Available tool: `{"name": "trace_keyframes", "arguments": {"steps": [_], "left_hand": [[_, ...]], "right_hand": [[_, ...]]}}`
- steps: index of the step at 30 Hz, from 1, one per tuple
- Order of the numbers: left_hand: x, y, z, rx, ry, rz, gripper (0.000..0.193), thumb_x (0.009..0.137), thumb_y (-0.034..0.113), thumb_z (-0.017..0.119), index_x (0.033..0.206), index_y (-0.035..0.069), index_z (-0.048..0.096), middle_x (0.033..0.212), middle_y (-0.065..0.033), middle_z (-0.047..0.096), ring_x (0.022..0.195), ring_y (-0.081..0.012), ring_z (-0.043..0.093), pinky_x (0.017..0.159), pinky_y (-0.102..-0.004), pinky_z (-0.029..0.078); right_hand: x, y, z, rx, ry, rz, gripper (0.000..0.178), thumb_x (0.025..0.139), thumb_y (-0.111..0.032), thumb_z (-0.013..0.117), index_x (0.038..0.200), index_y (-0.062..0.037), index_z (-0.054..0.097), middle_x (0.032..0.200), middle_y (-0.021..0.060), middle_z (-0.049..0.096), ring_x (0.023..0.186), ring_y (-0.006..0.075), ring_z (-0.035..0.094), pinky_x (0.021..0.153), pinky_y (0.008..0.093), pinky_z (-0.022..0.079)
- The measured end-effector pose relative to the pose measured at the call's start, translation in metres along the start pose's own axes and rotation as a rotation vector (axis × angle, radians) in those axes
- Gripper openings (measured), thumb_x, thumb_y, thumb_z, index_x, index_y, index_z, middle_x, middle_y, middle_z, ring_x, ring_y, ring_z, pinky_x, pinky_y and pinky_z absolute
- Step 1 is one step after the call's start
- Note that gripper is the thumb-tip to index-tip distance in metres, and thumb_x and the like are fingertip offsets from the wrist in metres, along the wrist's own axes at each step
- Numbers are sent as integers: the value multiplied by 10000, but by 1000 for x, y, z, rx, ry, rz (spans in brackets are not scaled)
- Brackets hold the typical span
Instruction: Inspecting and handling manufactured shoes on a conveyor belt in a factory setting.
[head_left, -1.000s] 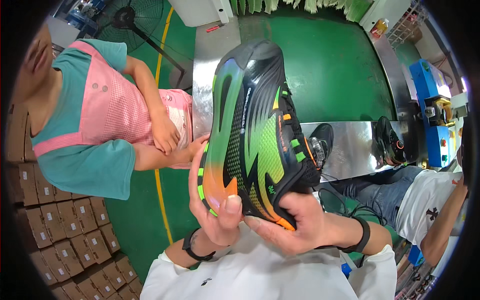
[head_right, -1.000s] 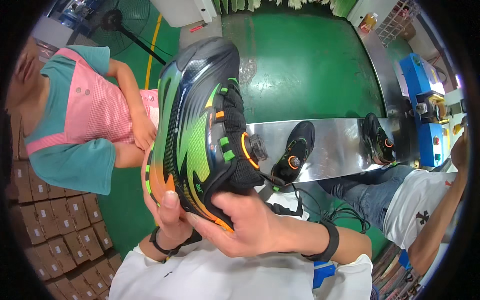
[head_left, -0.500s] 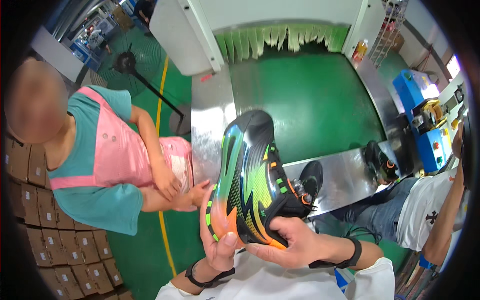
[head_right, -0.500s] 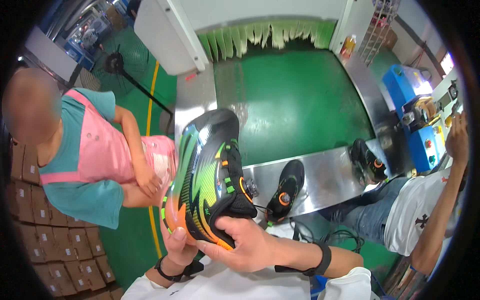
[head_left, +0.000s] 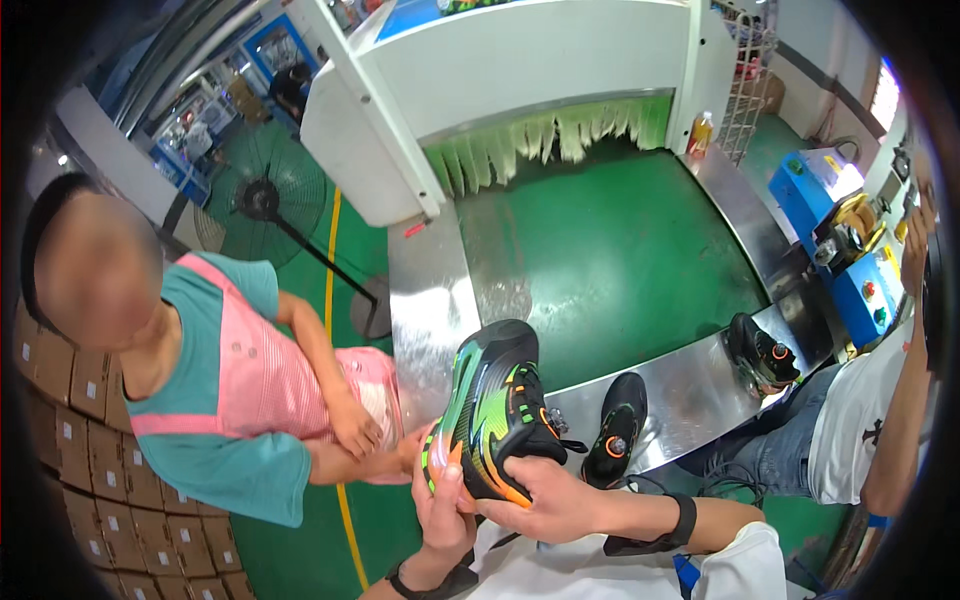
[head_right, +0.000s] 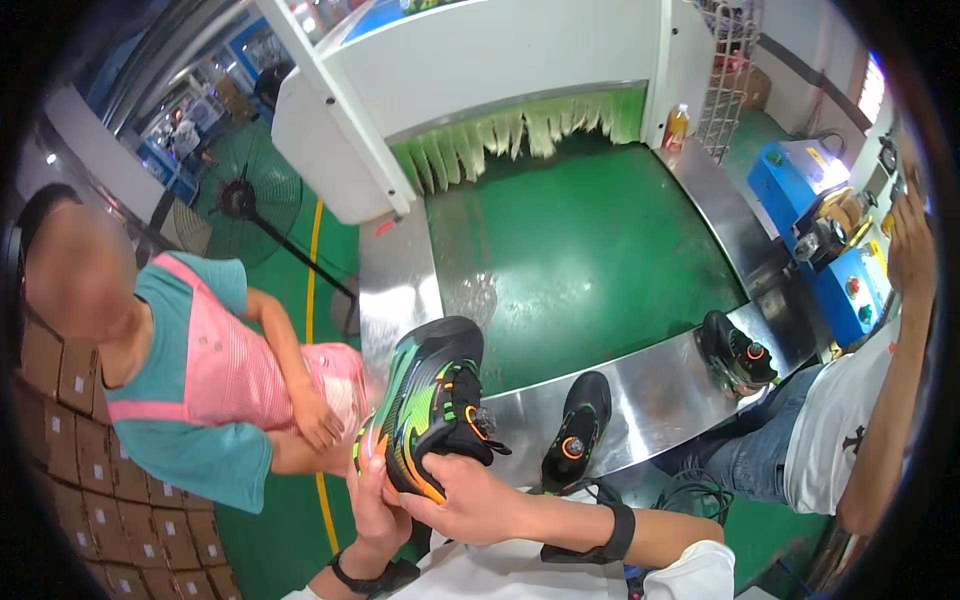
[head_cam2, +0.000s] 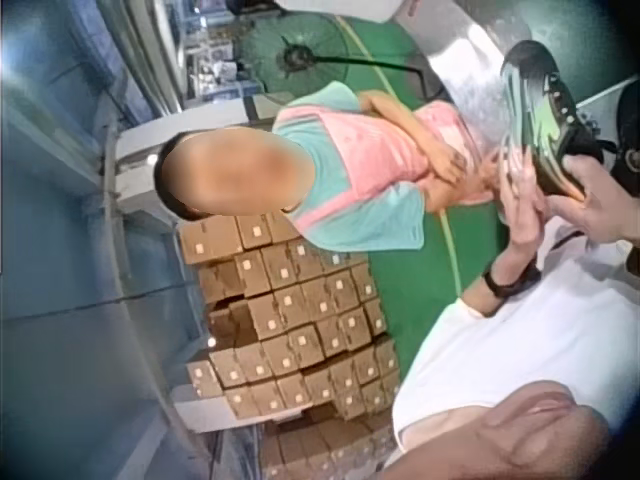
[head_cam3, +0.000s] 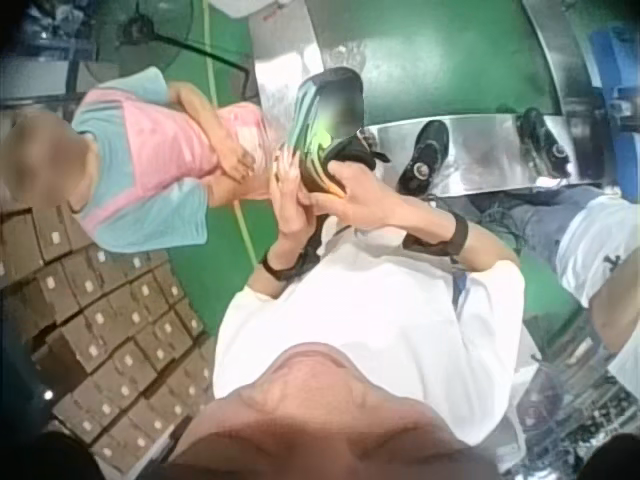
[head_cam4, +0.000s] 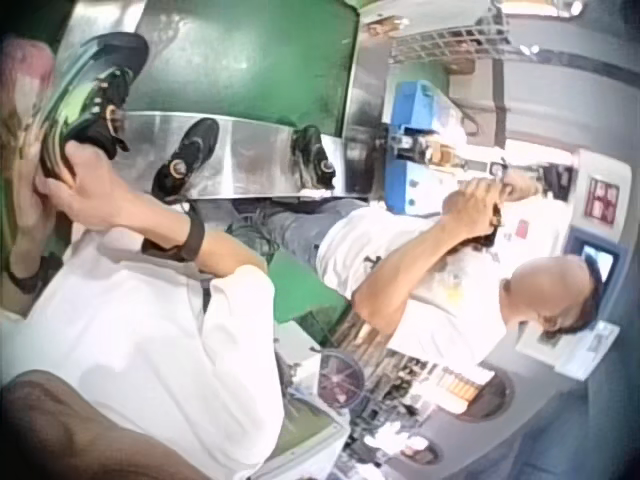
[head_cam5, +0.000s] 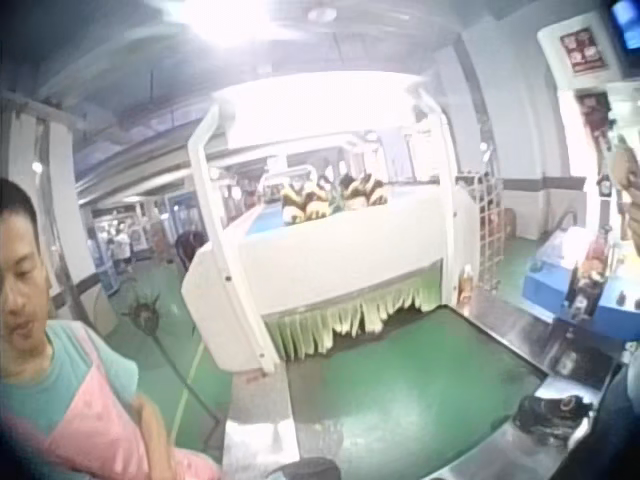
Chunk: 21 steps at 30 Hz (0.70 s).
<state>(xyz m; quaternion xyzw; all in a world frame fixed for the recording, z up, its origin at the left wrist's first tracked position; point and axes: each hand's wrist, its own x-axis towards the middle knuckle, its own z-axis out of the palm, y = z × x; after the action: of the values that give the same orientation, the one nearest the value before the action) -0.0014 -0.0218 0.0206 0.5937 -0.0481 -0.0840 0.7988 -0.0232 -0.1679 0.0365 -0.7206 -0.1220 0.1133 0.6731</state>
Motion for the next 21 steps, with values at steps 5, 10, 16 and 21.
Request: {"name": "trace_keyframes", "arguments": {"steps": [5, 10, 16, 21], "left_hand": [[-4, 5, -7, -168, 6, -321, 434, 924, 235, 421, 1280, -12, 447, 1167, -141, 601, 1049, -231, 606, 946, -364, 464], [-22, -4, -8, -170, 112, -294, 408, 915, 240, 433, 1231, -14, 481, 1136, -140, 617, 1009, -214, 624, 891, -345, 493], [-3, -19, -11, -133, 70, -399, 361, 923, 200, 455, 1225, 1, 460, 1090, -90, 589, 979, -157, 596, 849, -298, 489], [0, -10, 0, -141, -31, -336, 571, 913, 261, 432, 1394, -13, 287, 1327, -143, 459, 1223, -235, 473, 1021, -387, 387]], "right_hand": [[-16, 2, -16, -18, -73, -111, 230, 845, -159, 645, 889, 9, 494, 700, 164, 550, 616, 324, 549, 563, 382, 447], [-29, 8, -10, -62, -104, -133, 181, 797, -85, 681, 857, 25, 552, 700, 110, 571, 582, 245, 568, 531, 339, 440], [-9, 12, -4, -41, -28, 117, 247, 853, -169, 635, 939, 34, 523, 765, 184, 564, 706, 291, 587, 631, 401, 460], [-10, 5, -33, 454, -70, 398, 269, 872, -124, 649, 1079, 14, 548, 935, 40, 597, 791, 112, 622, 691, 258, 541]]}}
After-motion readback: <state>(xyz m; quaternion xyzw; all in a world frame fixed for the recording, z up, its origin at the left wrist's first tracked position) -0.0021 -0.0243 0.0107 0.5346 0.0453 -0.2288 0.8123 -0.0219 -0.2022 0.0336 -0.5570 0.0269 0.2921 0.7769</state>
